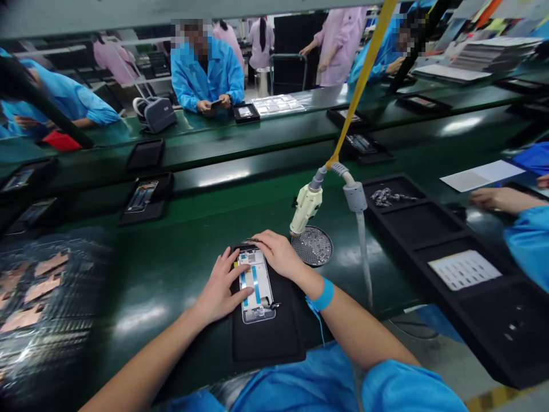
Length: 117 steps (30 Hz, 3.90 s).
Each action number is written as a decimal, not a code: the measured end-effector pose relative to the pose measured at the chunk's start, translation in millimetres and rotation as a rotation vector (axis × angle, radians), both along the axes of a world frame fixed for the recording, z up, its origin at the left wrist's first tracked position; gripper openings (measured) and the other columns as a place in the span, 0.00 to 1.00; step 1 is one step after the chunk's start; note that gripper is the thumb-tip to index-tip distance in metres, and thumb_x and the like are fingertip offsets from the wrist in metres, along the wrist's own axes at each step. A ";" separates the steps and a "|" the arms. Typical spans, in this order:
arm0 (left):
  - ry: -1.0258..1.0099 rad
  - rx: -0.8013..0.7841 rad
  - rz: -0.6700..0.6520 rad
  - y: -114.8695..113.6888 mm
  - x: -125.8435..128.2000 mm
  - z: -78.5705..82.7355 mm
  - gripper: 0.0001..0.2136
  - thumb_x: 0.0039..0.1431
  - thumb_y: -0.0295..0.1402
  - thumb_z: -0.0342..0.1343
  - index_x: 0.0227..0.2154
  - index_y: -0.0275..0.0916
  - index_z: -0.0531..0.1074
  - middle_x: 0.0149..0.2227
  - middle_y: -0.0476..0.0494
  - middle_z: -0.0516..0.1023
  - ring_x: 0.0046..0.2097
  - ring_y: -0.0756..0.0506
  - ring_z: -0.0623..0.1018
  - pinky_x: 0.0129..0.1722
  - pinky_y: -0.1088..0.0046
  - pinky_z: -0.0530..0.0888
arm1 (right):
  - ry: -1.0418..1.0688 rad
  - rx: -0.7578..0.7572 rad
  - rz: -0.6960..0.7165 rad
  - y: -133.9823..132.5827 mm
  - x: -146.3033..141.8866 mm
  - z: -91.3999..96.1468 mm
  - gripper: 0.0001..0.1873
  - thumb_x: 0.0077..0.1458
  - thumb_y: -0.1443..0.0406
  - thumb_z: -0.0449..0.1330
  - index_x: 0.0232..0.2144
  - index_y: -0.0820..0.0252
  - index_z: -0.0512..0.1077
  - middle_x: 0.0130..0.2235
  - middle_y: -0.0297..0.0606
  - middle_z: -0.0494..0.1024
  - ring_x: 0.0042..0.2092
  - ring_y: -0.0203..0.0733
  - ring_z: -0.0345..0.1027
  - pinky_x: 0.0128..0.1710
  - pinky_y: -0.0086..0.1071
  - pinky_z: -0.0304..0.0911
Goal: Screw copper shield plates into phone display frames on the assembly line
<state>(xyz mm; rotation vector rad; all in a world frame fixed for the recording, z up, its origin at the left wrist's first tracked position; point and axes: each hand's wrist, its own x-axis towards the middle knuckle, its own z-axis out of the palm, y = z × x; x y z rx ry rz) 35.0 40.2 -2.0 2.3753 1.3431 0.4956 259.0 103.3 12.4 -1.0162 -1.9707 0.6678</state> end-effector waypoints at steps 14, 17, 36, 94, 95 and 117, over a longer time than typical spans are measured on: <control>0.022 0.170 0.096 -21.6 7.1 -3.8 0.17 0.65 0.42 0.58 0.54 0.48 0.75 0.65 0.36 0.68 0.71 0.29 0.58 0.66 0.37 0.61 | -0.146 -0.089 0.113 -10.4 1.8 -5.6 0.08 0.67 0.68 0.57 0.43 0.58 0.77 0.40 0.40 0.81 0.43 0.43 0.73 0.45 0.37 0.70; 0.037 0.185 0.087 -21.6 7.0 -5.0 0.17 0.65 0.42 0.58 0.54 0.47 0.74 0.65 0.35 0.68 0.71 0.29 0.58 0.66 0.38 0.61 | -0.150 -0.089 0.134 -9.8 3.1 -4.7 0.07 0.66 0.69 0.59 0.41 0.58 0.77 0.39 0.39 0.80 0.42 0.43 0.73 0.44 0.36 0.69; 0.132 0.176 0.020 -17.2 8.3 1.8 0.26 0.67 0.42 0.54 0.65 0.36 0.63 0.68 0.35 0.65 0.71 0.31 0.59 0.66 0.42 0.63 | -0.451 0.100 0.098 -21.3 -1.3 1.0 0.14 0.69 0.68 0.53 0.49 0.62 0.77 0.52 0.46 0.76 0.53 0.51 0.68 0.53 0.50 0.70; 0.154 0.160 -0.036 23.7 29.9 3.3 0.26 0.68 0.44 0.51 0.63 0.34 0.67 0.71 0.33 0.58 0.72 0.30 0.57 0.64 0.43 0.66 | 0.585 0.030 -0.532 29.7 46.5 34.7 0.18 0.54 0.55 0.67 0.42 0.59 0.72 0.35 0.33 0.78 0.24 0.33 0.70 0.25 0.29 0.69; 0.142 0.165 -0.034 23.7 30.2 1.8 0.26 0.68 0.44 0.50 0.63 0.35 0.66 0.71 0.33 0.57 0.72 0.30 0.56 0.64 0.42 0.66 | 0.597 0.070 -0.558 27.0 45.5 32.3 0.17 0.54 0.56 0.67 0.42 0.58 0.72 0.35 0.32 0.77 0.24 0.32 0.69 0.24 0.28 0.68; -0.012 0.197 0.027 28.8 13.5 -9.1 0.19 0.65 0.29 0.46 0.55 0.35 0.73 0.69 0.32 0.62 0.72 0.32 0.57 0.66 0.43 0.65 | 0.568 0.154 -0.627 29.3 53.0 18.2 0.16 0.57 0.56 0.65 0.44 0.56 0.69 0.36 0.33 0.74 0.23 0.31 0.66 0.23 0.30 0.67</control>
